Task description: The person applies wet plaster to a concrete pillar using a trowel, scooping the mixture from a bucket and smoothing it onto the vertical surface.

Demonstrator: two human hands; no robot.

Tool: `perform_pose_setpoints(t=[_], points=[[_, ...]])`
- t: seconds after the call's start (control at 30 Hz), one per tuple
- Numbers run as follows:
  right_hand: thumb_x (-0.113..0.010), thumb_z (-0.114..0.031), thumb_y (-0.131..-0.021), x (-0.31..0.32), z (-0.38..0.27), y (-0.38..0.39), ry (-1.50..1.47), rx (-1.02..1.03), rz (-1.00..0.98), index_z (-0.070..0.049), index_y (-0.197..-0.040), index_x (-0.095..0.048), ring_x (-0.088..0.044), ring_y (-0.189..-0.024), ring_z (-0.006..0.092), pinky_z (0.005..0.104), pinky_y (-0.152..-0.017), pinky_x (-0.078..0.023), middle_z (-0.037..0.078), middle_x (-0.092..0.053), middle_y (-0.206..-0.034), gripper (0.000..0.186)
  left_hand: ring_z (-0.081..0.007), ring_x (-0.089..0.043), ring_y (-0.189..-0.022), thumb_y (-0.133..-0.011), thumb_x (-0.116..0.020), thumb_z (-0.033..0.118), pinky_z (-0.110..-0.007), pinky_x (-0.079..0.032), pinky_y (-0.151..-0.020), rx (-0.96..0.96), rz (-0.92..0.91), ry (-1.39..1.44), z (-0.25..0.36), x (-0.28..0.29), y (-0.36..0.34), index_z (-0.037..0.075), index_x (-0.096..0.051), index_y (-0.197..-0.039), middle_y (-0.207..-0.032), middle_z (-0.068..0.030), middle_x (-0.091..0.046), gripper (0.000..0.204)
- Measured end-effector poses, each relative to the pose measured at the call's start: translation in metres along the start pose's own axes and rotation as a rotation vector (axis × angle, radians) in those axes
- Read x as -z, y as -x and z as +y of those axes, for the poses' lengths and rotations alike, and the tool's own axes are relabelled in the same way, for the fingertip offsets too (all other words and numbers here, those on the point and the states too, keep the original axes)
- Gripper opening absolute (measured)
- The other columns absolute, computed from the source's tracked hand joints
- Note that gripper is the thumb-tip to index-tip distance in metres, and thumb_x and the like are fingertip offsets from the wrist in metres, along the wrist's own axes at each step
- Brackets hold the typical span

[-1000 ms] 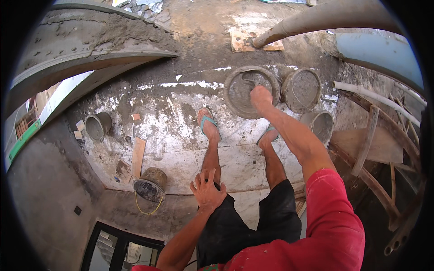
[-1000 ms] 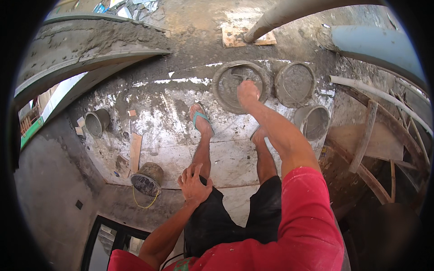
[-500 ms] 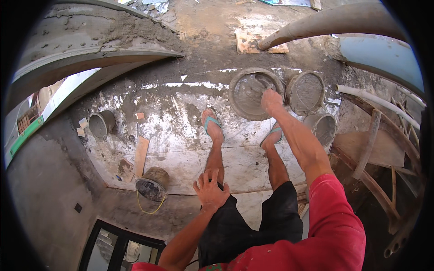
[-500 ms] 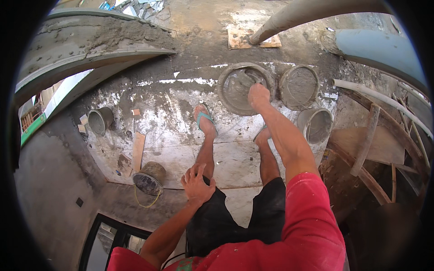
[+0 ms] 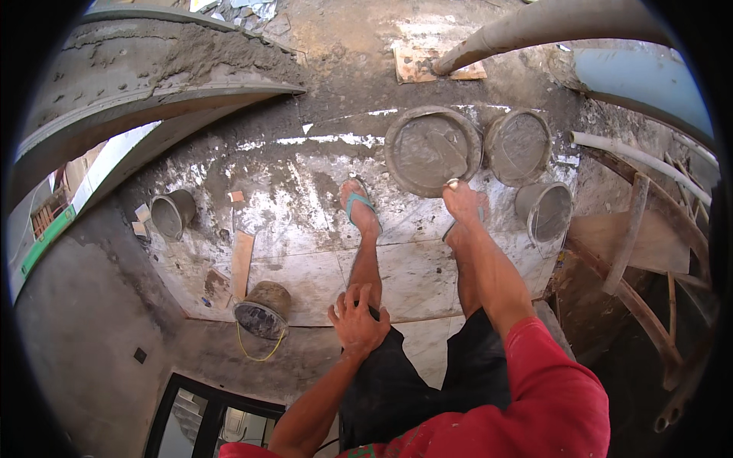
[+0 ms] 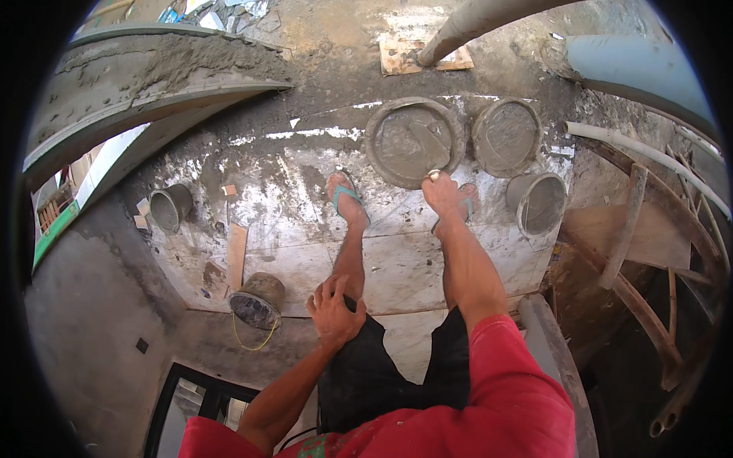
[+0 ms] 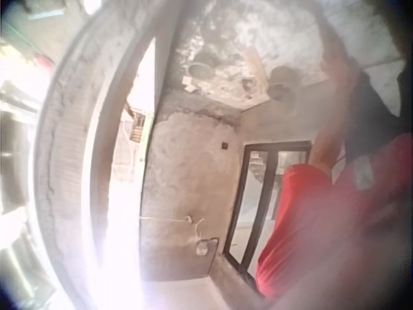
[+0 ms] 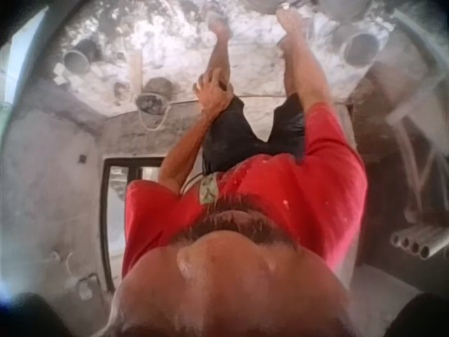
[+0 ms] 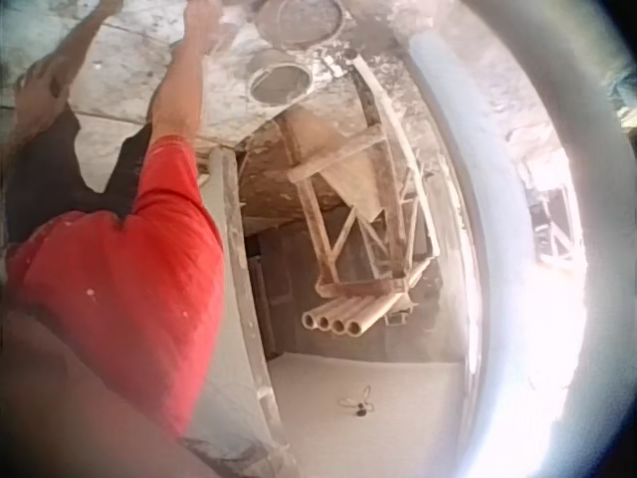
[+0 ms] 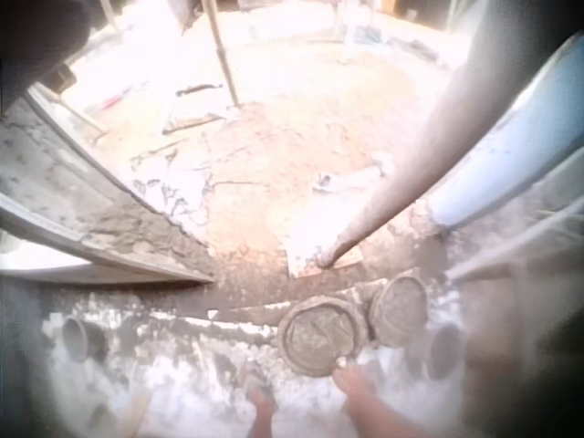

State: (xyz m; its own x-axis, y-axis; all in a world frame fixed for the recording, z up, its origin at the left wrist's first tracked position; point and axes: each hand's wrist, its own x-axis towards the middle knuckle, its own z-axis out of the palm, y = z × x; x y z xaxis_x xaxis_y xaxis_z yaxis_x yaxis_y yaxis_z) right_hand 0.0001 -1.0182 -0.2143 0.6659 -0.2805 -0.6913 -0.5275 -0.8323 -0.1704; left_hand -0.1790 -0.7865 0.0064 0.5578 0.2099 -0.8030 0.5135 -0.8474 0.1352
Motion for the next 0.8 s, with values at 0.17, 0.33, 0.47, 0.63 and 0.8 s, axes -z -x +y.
perform_pose_setpoints(t=[0.17, 0.33, 0.47, 0.63, 0.8], points=[[-0.067, -0.031, -0.083, -0.044, -0.015, -0.003, -0.538, -0.247, -0.306, 0.001, -0.094, -0.065, -0.064, -0.056, 0.0311, 0.0425, -0.051, -0.05, 0.017, -0.065, -0.068, 0.034, -0.0319, -0.042, -0.129, -0.074, -0.071, 0.032, -0.059, -0.027, -0.107, -0.016, 0.069, -0.053, 0.003, -0.001, -0.002, 0.019, -0.052, -0.13, -0.134, -0.0052, -0.048, 0.061], [-0.069, -0.022, -0.084, -0.043, 0.0, 0.025, -0.97, -0.253, -0.526, -0.008, -0.074, -0.052, -0.04, -0.036, 0.0129, 0.031, -0.032, -0.03, 0.0, -0.045, -0.053, 0.024, -0.0319, -0.042, -0.129, -0.074, -0.071, 0.033, -0.058, -0.026, -0.107, -0.014, 0.068, -0.063, 0.002, 0.003, -0.001, 0.02, -0.051, -0.131, -0.134, -0.0055, -0.048, 0.062], [-0.069, -0.022, -0.083, -0.018, -0.01, 0.022, -0.852, -0.046, -0.448, -0.007, -0.079, -0.057, -0.042, -0.04, 0.0101, 0.028, -0.035, -0.032, -0.002, -0.046, -0.054, 0.02, -0.0305, -0.041, -0.13, -0.075, -0.07, 0.034, -0.057, -0.026, -0.109, -0.036, 0.087, -0.049, 0.008, 0.008, -0.003, 0.021, -0.052, -0.132, -0.134, -0.0049, -0.048, 0.061], [-0.063, -0.02, -0.087, 0.026, -0.064, 0.032, -1.053, 0.055, -0.45, -0.006, -0.091, -0.061, -0.04, -0.041, 0.0067, 0.0245, -0.037, -0.032, -0.003, -0.047, -0.058, 0.015, -0.0296, -0.042, -0.13, -0.075, -0.069, 0.036, -0.057, -0.026, -0.109, -0.004, 0.061, -0.085, 0.007, 0.014, -0.005, 0.021, -0.051, -0.132, -0.136, -0.0053, -0.048, 0.062], [-0.054, -0.014, -0.088, 0.075, -0.168, 0.053, -1.357, 0.295, -0.243, -0.004, -0.102, -0.062, -0.042, -0.046, 0.005, 0.0231, -0.039, -0.033, -0.002, -0.05, -0.063, 0.019, -0.0299, -0.042, -0.13, -0.076, -0.068, 0.036, -0.058, -0.026, -0.108, -0.009, 0.088, -0.092, 0.005, 0.019, -0.004, 0.021, -0.05, -0.133, -0.137, -0.0066, -0.048, 0.062]])
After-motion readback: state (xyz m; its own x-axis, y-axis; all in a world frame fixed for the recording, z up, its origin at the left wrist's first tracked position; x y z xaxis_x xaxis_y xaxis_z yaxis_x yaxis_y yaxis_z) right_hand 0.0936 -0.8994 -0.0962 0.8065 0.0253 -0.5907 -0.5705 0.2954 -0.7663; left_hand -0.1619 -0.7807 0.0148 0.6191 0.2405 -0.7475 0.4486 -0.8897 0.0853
